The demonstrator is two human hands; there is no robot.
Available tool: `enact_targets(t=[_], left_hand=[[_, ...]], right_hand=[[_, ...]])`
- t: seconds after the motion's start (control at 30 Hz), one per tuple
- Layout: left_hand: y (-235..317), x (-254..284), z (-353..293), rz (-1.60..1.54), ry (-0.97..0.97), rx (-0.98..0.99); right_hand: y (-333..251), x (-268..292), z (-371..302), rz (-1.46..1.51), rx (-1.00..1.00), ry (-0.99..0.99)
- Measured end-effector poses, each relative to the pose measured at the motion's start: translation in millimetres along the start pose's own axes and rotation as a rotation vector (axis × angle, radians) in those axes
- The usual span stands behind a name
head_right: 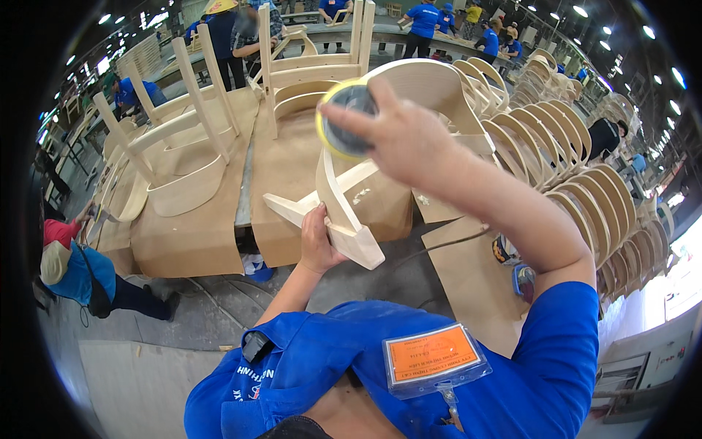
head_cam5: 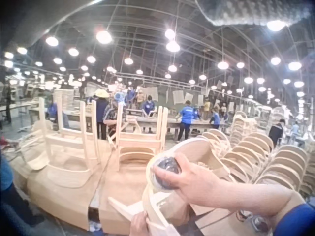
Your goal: The person sands a wooden chair frame using a handheld orbital sander, moving it along the curved backrest, legs, and seat supports. The person repositions the chair multiple times to access different surfaces and continues sanding until the clip ends.
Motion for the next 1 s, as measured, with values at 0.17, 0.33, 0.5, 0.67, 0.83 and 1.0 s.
enact_targets(t=[0.17, 0.33, 0.5, 0.67, 0.83, 1.0], left_hand=[[4, -5, -7, -0.027, -0.046, -0.003], [4, -3, -11, -0.003, -0.056, -0.019], [2, -2, -22, -0.011, -0.04, -0.01], [-4, -7, -32, 0.009, -0.115, 0.015], [-5, -3, -38, -0.027, -0.088, -0.066], [-5, 3, -46, 0.018, -0.001, -0.11]], right_hand=[[43, 9, 30, -0.018, -0.105, -0.004], [82, 10, 30, 0.028, -0.206, -0.031], [103, 21, 29, 0.083, -0.304, -0.004], [48, 19, 10, 0.187, -0.223, -0.201], [18, 16, -5, 0.184, -0.08, -0.334], [94, 3, 0, 0.29, -0.3, -0.286]])
Point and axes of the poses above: each hand's wrist, its own z-axis towards the middle knuckle, its own x-axis out of the back of the hand, y = z × x, the point moved 6 cm from there along z, towards the middle knuckle, and after that the axes turned 1 degree about -x, right-handed, at the moved point
